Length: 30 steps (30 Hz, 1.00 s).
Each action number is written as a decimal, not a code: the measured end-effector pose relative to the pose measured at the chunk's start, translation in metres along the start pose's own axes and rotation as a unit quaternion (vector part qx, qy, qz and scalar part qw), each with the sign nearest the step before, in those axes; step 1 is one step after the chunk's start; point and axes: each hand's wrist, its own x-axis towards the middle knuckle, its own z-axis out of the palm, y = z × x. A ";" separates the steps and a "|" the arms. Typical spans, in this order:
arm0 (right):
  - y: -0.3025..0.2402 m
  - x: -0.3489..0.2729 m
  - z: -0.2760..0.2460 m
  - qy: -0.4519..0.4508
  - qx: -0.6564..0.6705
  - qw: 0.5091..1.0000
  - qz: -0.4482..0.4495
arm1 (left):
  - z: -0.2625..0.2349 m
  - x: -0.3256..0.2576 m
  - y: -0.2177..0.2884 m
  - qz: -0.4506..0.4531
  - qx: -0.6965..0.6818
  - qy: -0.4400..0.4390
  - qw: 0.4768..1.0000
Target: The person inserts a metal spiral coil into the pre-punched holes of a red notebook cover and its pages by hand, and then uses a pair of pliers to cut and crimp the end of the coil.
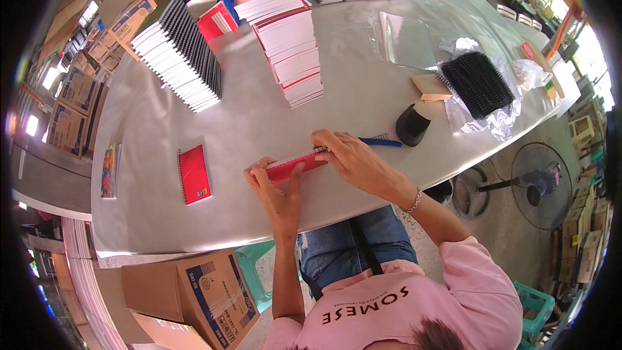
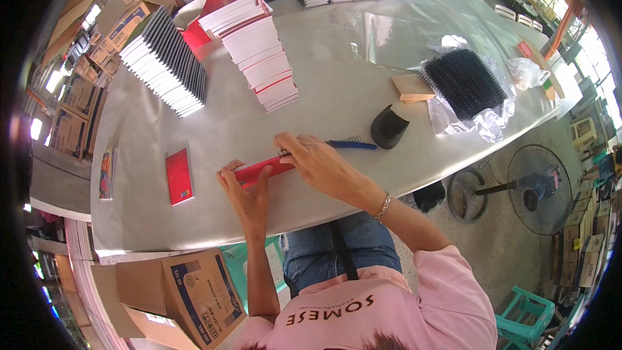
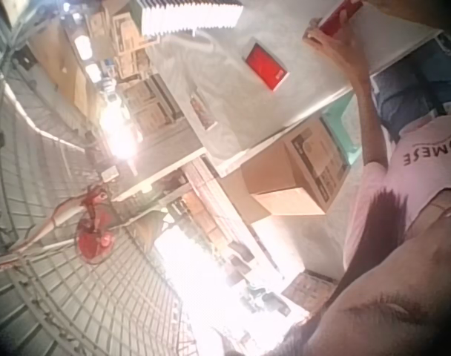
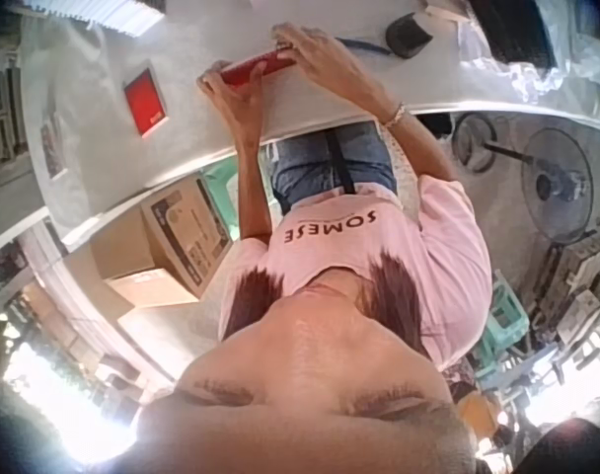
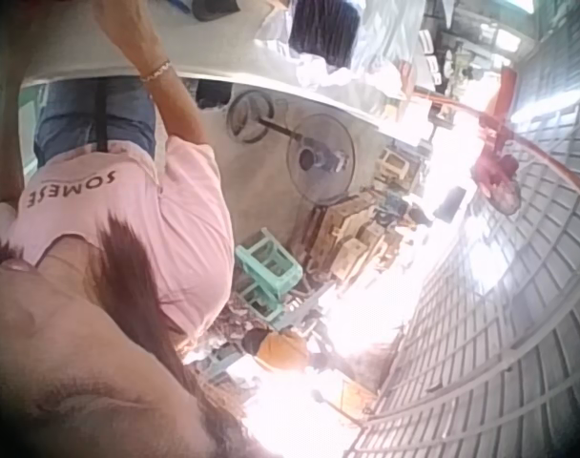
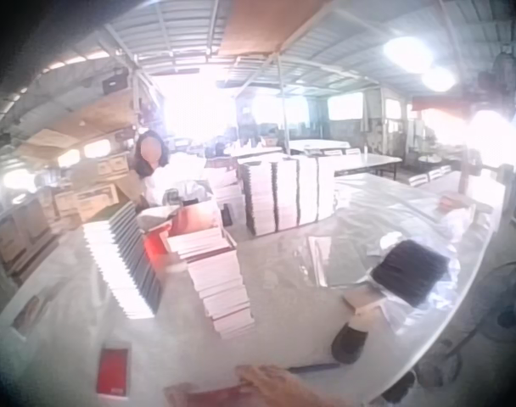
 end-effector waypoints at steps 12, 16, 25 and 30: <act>0.006 0.002 0.001 0.000 -0.018 0.998 -0.057 | -0.001 0.001 0.002 0.000 0.004 -0.007 1.000; 0.002 -0.001 -0.001 -0.035 -0.035 0.999 -0.010 | -0.002 0.000 0.000 0.006 -0.004 -0.008 1.000; 0.003 -0.018 -0.022 0.079 -0.081 0.993 0.034 | -0.002 0.004 0.002 0.021 -0.019 -0.036 0.999; 0.032 -0.061 -0.095 0.104 -0.312 0.921 0.211 | -0.010 0.005 -0.005 -0.004 -0.046 -0.063 0.997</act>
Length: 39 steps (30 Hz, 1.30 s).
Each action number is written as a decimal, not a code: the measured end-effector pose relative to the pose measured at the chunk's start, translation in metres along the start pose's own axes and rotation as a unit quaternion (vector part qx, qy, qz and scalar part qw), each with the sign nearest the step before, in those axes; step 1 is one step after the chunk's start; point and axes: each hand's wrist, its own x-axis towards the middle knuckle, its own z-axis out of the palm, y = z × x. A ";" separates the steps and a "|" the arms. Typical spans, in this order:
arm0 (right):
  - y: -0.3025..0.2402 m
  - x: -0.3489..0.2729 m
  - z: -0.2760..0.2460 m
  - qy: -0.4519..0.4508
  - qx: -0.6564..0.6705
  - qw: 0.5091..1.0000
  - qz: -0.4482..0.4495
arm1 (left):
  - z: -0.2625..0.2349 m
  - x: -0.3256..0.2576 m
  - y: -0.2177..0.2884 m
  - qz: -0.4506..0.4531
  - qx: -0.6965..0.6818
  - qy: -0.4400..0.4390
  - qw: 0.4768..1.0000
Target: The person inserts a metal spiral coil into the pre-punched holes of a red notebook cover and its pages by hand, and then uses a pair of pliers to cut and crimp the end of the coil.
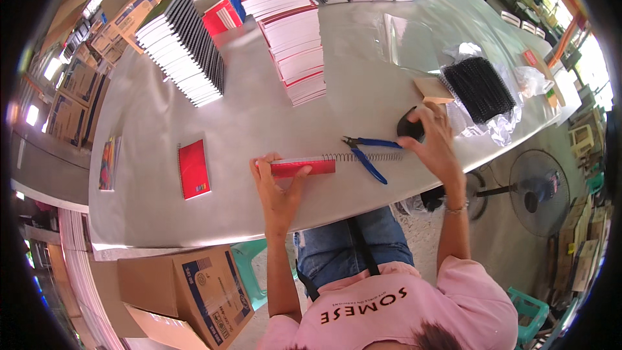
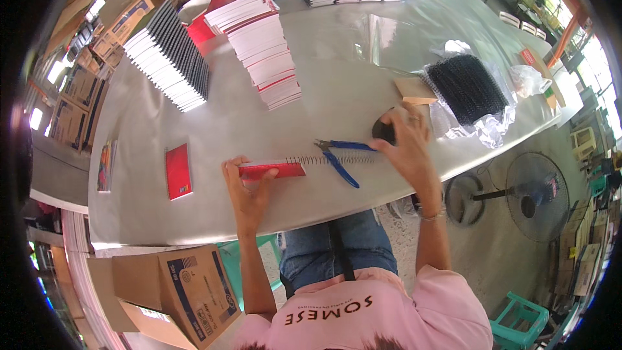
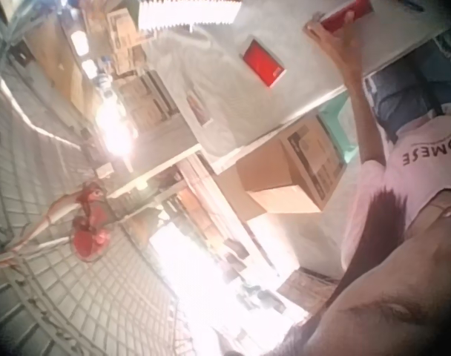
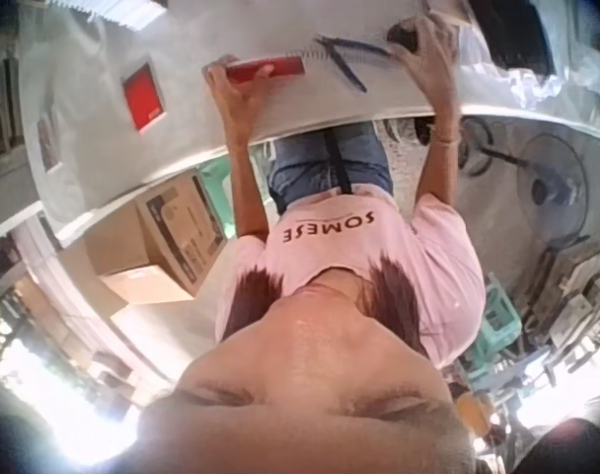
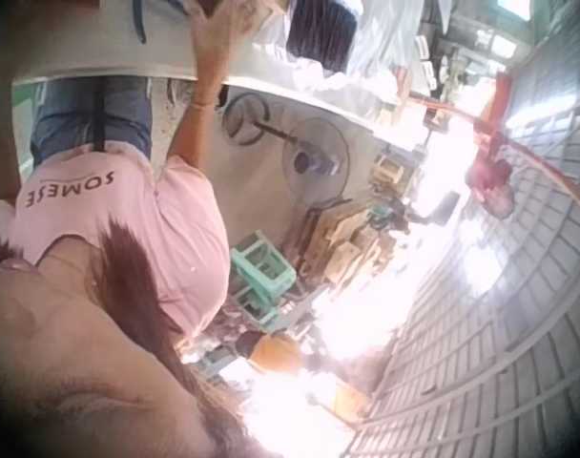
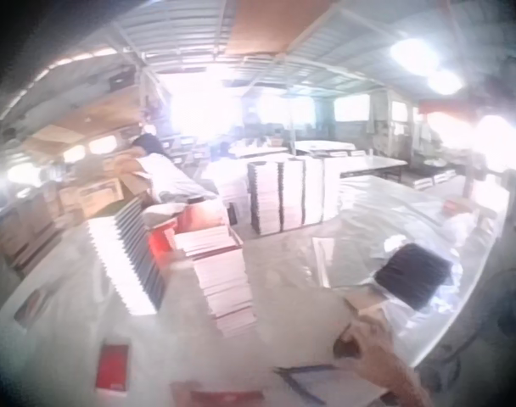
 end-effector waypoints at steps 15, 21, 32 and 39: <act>-0.034 0.024 0.011 -0.383 0.659 0.642 -0.082 | -0.005 0.001 -0.023 0.016 -0.069 -0.031 0.997; -0.052 0.031 0.033 -0.485 0.517 0.699 -0.094 | -0.007 0.001 -0.028 0.035 -0.085 -0.043 0.995; -0.070 0.031 0.002 -0.432 0.501 0.748 -0.053 | -0.004 0.005 -0.028 -0.022 -0.184 -0.059 0.981; -0.077 0.023 -0.006 -0.464 0.618 0.626 -0.109 | -0.010 0.000 -0.027 -0.028 -0.182 -0.052 0.982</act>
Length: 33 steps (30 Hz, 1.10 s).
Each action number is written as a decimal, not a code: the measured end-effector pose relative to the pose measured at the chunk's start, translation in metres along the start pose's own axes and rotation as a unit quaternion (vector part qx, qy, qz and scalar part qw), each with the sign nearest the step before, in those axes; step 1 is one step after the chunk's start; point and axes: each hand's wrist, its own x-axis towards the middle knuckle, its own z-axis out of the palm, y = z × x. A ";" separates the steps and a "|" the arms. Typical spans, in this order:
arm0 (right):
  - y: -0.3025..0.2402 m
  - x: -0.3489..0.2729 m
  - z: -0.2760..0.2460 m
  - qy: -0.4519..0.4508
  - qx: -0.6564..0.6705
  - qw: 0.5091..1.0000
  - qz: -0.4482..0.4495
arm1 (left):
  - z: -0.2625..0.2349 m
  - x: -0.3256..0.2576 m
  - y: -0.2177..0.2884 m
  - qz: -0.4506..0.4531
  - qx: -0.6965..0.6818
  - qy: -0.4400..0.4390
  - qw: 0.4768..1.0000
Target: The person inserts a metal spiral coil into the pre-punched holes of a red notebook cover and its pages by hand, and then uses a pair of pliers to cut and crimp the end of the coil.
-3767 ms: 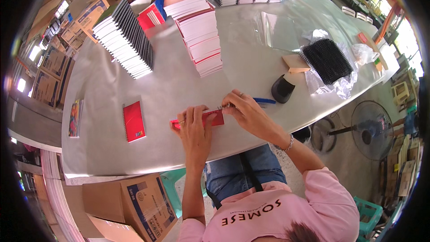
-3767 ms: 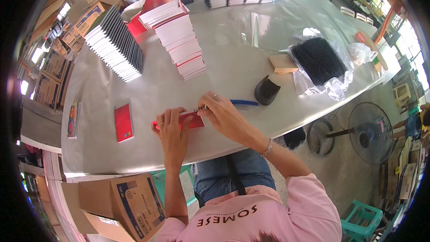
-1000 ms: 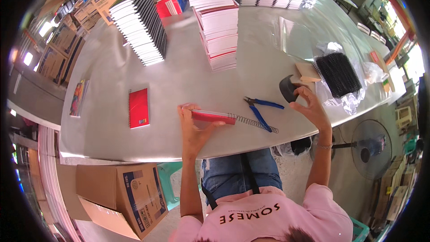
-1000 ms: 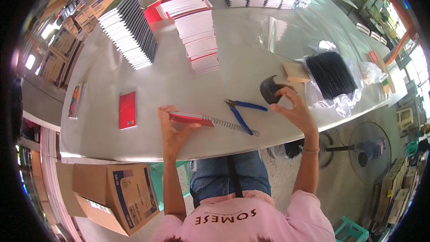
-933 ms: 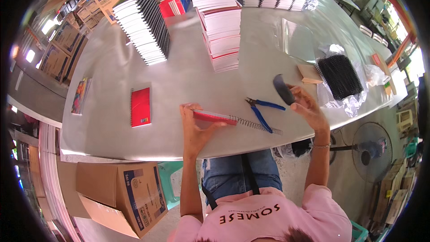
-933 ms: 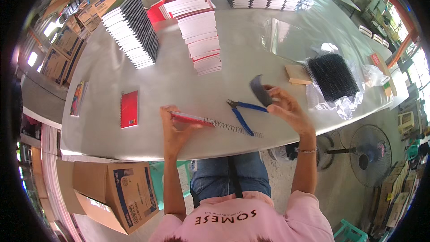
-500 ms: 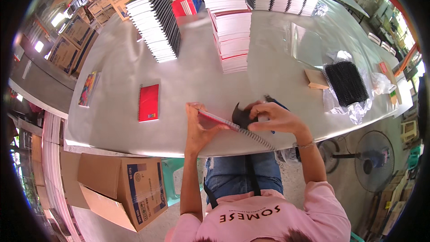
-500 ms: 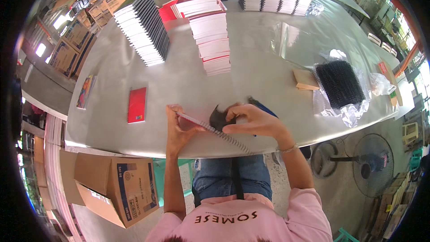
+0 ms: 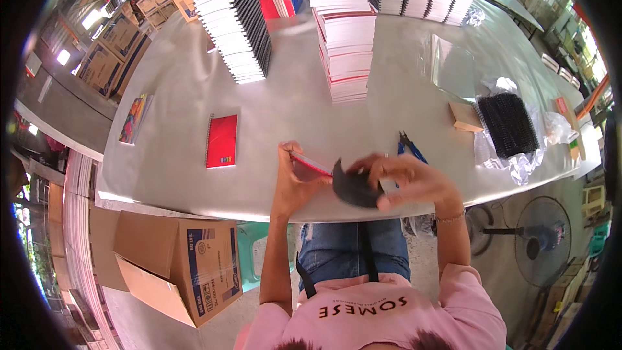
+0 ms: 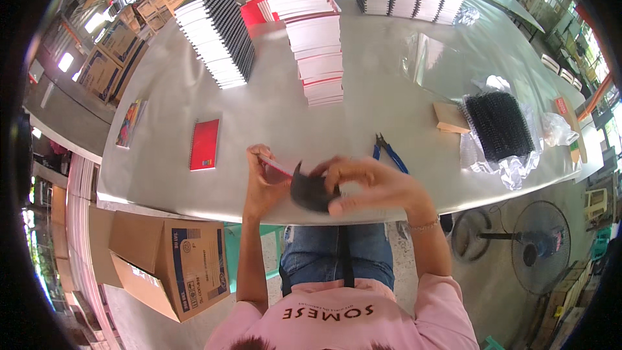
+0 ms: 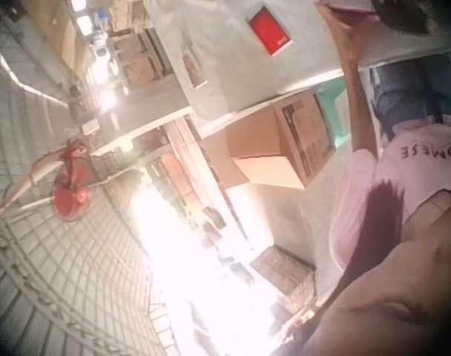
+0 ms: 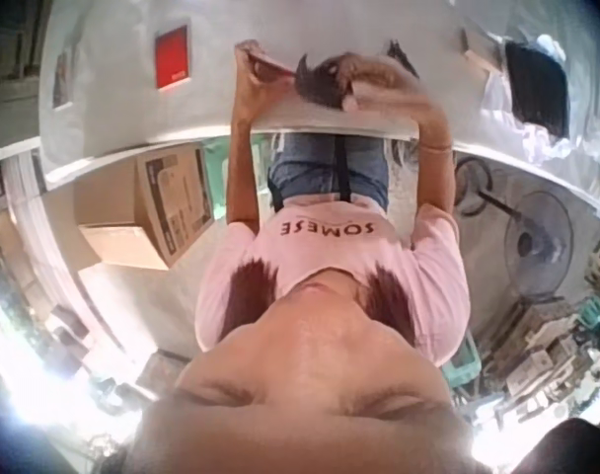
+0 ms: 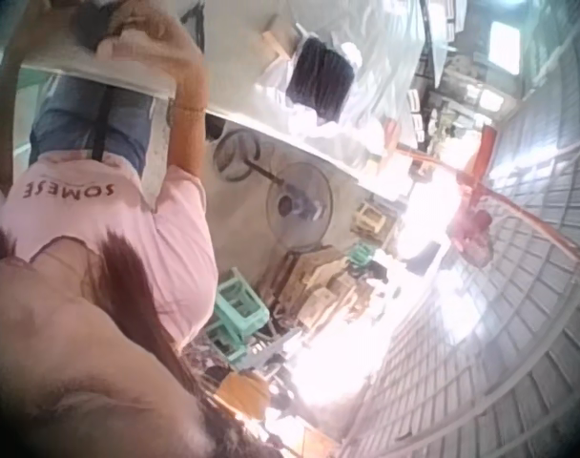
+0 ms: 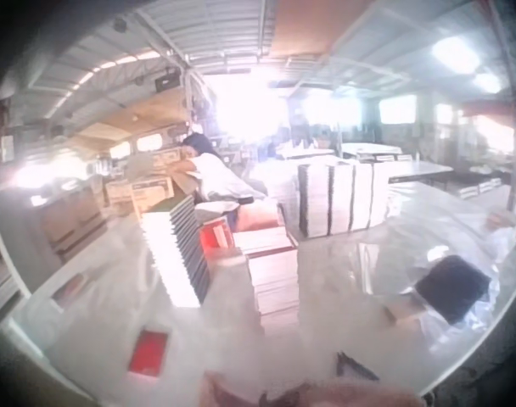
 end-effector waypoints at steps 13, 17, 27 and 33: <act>0.021 0.009 -0.013 -0.005 -0.016 0.998 0.060 | -0.010 -0.002 -0.012 -0.015 -0.035 -0.022 0.999; 0.016 0.020 -0.011 0.090 -0.256 0.947 0.169 | -0.010 -0.004 -0.010 -0.027 -0.024 -0.039 0.999; 0.035 0.011 -0.017 0.072 0.014 0.990 0.124 | -0.009 -0.004 -0.002 -0.043 -0.092 -0.048 0.994; 0.023 -0.002 -0.006 0.033 0.099 0.992 0.068 | -0.012 -0.004 -0.003 -0.082 -0.110 -0.072 0.988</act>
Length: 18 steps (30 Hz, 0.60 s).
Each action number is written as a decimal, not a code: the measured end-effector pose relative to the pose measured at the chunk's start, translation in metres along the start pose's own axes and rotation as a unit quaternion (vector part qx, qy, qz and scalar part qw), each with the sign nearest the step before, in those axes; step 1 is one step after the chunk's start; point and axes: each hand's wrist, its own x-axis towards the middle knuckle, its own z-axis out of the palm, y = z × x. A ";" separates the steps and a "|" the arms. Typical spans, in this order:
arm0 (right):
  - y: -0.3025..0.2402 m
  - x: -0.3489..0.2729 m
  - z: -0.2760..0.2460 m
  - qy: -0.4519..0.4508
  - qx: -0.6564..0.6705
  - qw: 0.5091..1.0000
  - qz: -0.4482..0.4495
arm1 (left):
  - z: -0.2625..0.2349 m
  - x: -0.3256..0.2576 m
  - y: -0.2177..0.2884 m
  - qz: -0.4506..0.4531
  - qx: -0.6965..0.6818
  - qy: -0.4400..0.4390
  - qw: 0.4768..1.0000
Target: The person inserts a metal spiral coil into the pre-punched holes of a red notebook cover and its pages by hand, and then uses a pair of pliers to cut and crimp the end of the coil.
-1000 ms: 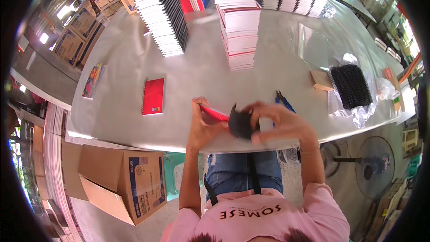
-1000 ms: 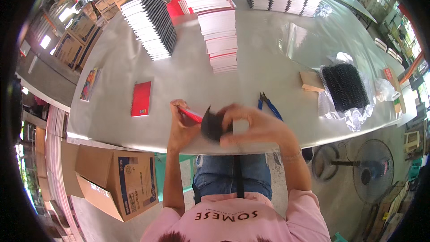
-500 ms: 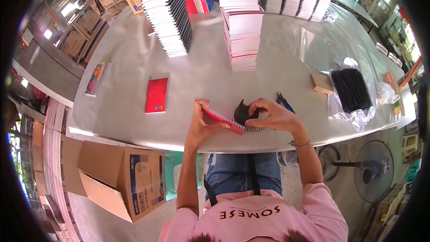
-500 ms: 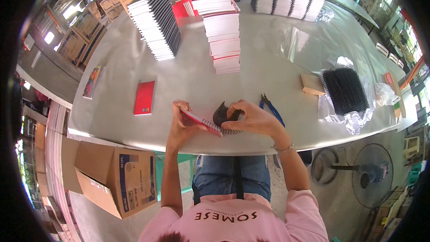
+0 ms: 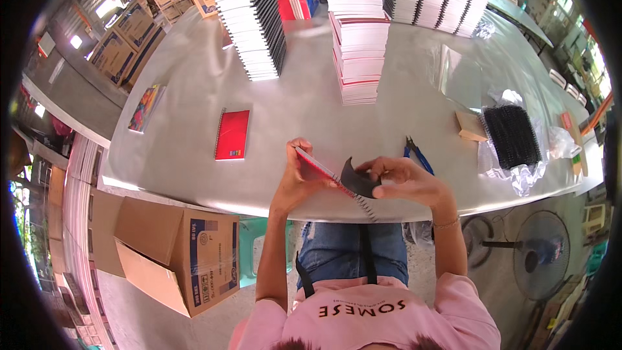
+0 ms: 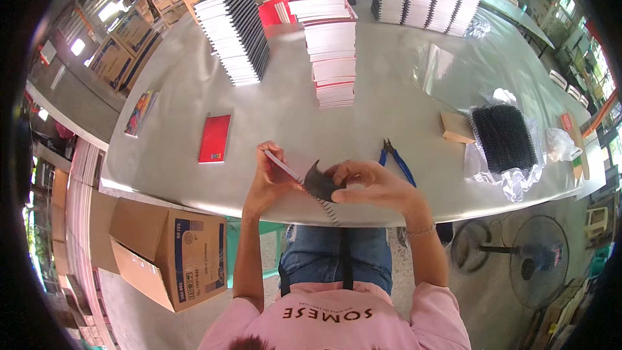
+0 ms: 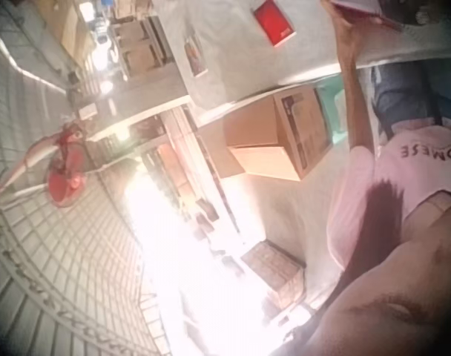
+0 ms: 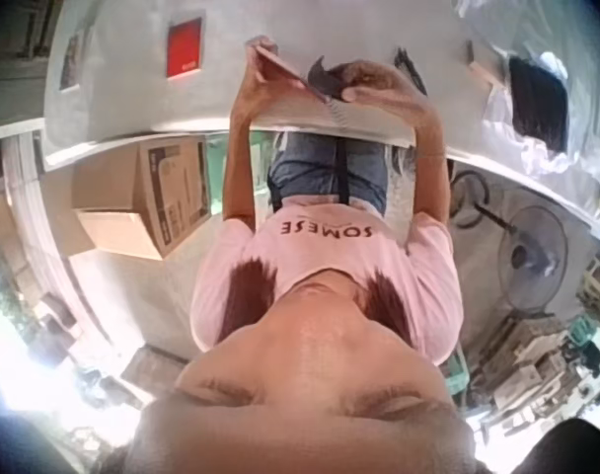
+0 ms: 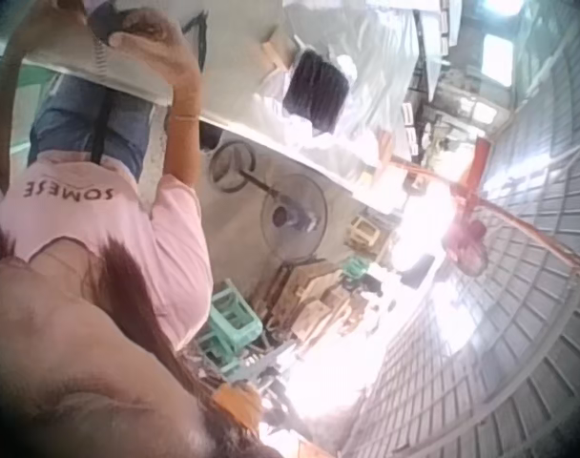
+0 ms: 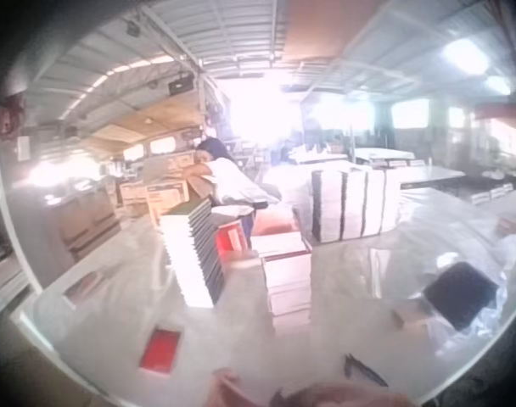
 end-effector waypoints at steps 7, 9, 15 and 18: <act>-0.011 0.010 0.014 0.086 -0.321 0.943 -0.004 | 0.000 0.001 -0.004 0.014 -0.028 -0.009 0.999; -0.009 0.013 0.010 0.081 -0.255 0.963 0.024 | -0.002 0.001 -0.003 0.040 0.008 -0.007 0.999; -0.003 0.006 0.008 -0.075 0.003 0.997 -0.036 | 0.001 0.000 -0.006 0.001 -0.003 -0.008 1.000; -0.005 0.018 0.013 0.077 -0.138 0.987 0.017 | -0.001 0.003 -0.003 0.033 0.011 -0.004 0.999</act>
